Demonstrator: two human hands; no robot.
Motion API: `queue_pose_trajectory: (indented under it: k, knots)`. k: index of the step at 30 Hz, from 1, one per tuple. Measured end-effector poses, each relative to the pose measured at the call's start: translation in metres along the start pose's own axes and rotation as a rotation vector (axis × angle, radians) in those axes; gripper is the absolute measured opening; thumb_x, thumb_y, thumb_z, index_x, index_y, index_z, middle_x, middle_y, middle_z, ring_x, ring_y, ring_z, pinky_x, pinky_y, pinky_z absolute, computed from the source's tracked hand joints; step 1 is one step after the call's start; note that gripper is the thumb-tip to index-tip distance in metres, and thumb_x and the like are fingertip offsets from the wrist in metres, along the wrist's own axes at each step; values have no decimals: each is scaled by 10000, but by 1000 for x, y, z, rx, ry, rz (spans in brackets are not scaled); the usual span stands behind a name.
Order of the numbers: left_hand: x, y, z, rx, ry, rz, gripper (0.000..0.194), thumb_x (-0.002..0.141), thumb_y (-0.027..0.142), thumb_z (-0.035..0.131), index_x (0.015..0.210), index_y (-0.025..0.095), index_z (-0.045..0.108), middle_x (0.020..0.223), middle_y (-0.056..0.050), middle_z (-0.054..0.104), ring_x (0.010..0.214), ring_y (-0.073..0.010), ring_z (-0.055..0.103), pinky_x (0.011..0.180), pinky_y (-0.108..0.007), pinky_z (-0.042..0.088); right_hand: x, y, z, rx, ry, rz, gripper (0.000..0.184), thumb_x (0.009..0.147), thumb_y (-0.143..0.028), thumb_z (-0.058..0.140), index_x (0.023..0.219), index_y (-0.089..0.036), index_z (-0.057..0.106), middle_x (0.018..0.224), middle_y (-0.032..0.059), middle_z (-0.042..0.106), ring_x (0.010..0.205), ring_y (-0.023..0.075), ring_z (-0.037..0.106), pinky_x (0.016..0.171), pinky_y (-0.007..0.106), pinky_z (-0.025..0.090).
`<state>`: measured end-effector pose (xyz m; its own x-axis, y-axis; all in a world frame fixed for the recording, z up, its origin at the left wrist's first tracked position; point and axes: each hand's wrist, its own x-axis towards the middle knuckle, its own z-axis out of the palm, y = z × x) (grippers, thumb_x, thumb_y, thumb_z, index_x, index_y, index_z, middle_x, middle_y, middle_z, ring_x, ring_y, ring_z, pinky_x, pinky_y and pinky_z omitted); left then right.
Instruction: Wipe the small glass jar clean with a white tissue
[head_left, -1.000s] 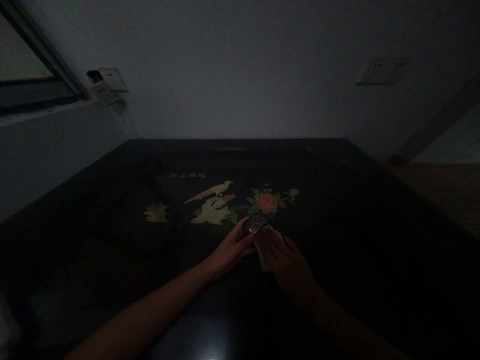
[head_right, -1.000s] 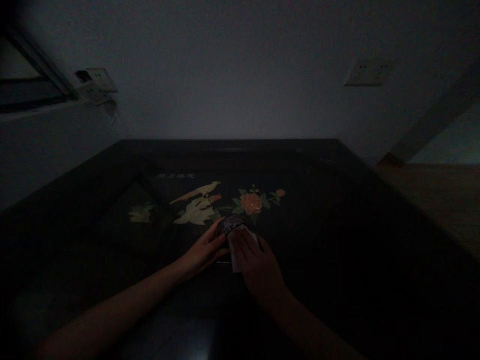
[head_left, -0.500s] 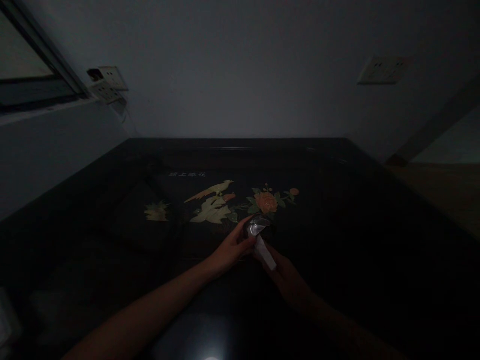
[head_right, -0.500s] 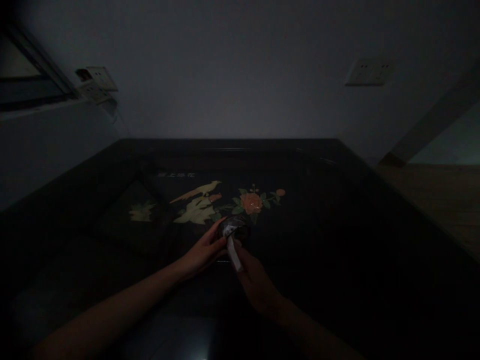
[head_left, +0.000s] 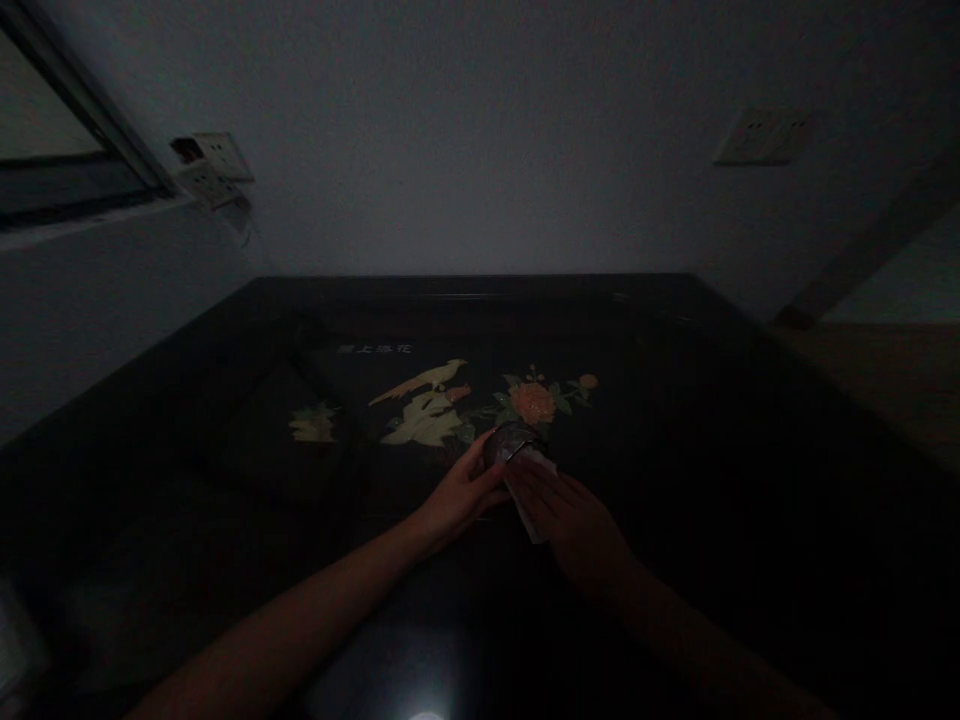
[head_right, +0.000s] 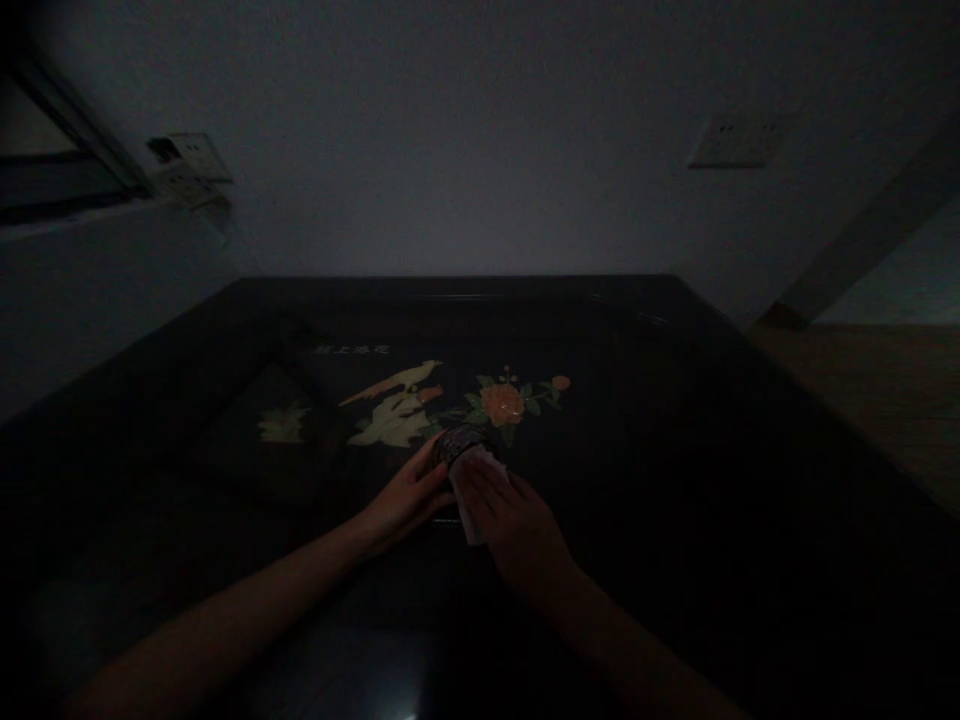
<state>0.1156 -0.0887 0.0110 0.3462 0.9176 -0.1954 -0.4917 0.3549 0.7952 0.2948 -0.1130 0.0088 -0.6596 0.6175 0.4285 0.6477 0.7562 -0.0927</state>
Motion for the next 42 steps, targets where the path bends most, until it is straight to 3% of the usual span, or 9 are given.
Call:
queue_pose_trajectory:
  k: [5, 9, 12, 17, 23, 27, 32, 37, 42]
  knots:
    - [-3, 5, 4, 19, -101, 9, 777, 682, 376, 778, 1369, 326, 418, 1353, -87, 517, 1202, -266, 511, 939, -368, 443, 1, 0, -7, -3, 46, 8, 498, 869, -25, 352, 1339, -117, 489, 1308, 110, 590, 1252, 221, 509, 949, 403, 511]
    - [-4, 6, 3, 75, -201, 39, 1051, 549, 251, 862, 1437, 317, 303, 1358, -100, 519, 1204, -271, 517, 989, -364, 408, 0, 0, -8, 156, 141, 26, 481, 885, -50, 331, 1325, -128, 507, 1247, 111, 635, 1205, 189, 551, 973, 370, 508]
    - [-4, 6, 0, 166, -211, 8, 1122, 523, 135, 854, 1449, 332, 253, 1385, -102, 494, 1223, -283, 505, 970, -372, 428, 0, -1, -11, 278, 194, 23, 445, 897, -74, 337, 1299, -113, 523, 1210, 128, 651, 1179, 183, 570, 985, 355, 501]
    - [-3, 6, -1, 262, -143, 16, 941, 537, 90, 832, 1357, 262, 402, 1271, -93, 584, 1140, -258, 560, 920, -339, 456, 1, -5, -20, 372, 212, 4, 471, 899, -63, 333, 1346, -139, 460, 1245, 127, 625, 1215, 178, 539, 998, 362, 488]
    - [-1, -1, -7, 262, -72, -17, 659, 556, 154, 839, 1144, 201, 545, 969, -37, 677, 785, -173, 637, 680, -273, 503, 4, -4, -25, 382, 253, -1, 464, 906, -74, 356, 1357, -149, 442, 1225, 131, 635, 1197, 183, 553, 980, 356, 501]
    - [-2, -3, -8, 190, -125, -37, 437, 635, 257, 814, 1010, 154, 617, 951, -59, 683, 837, -181, 643, 771, -302, 506, 4, -3, -27, 342, 262, -16, 432, 910, -71, 362, 1326, -111, 473, 1229, 148, 631, 1212, 184, 541, 995, 349, 489]
    - [-2, -2, -8, 89, -125, -48, 529, 581, 413, 835, 989, 138, 641, 996, -101, 682, 958, -251, 636, 894, -399, 469, 3, 1, -26, 155, 193, -50, 399, 916, -58, 358, 1265, -112, 544, 1237, 121, 638, 1199, 205, 554, 969, 361, 509]
    - [-1, 0, -7, 61, -115, -28, 498, 624, 437, 805, 1005, 151, 661, 1051, -110, 674, 1002, -254, 620, 887, -373, 465, 3, 3, -23, -45, 74, -83, 428, 895, -55, 413, 1305, -120, 517, 1296, 118, 600, 1235, 247, 521, 913, 388, 529]
    - [2, -5, -7, 45, -143, -5, 522, 690, 495, 738, 1056, 130, 661, 1075, -135, 666, 1054, -268, 590, 902, -373, 442, 3, 2, -23, -134, 38, -58, 433, 875, -44, 428, 1293, -97, 528, 1321, 125, 577, 1260, 252, 494, 928, 387, 508]
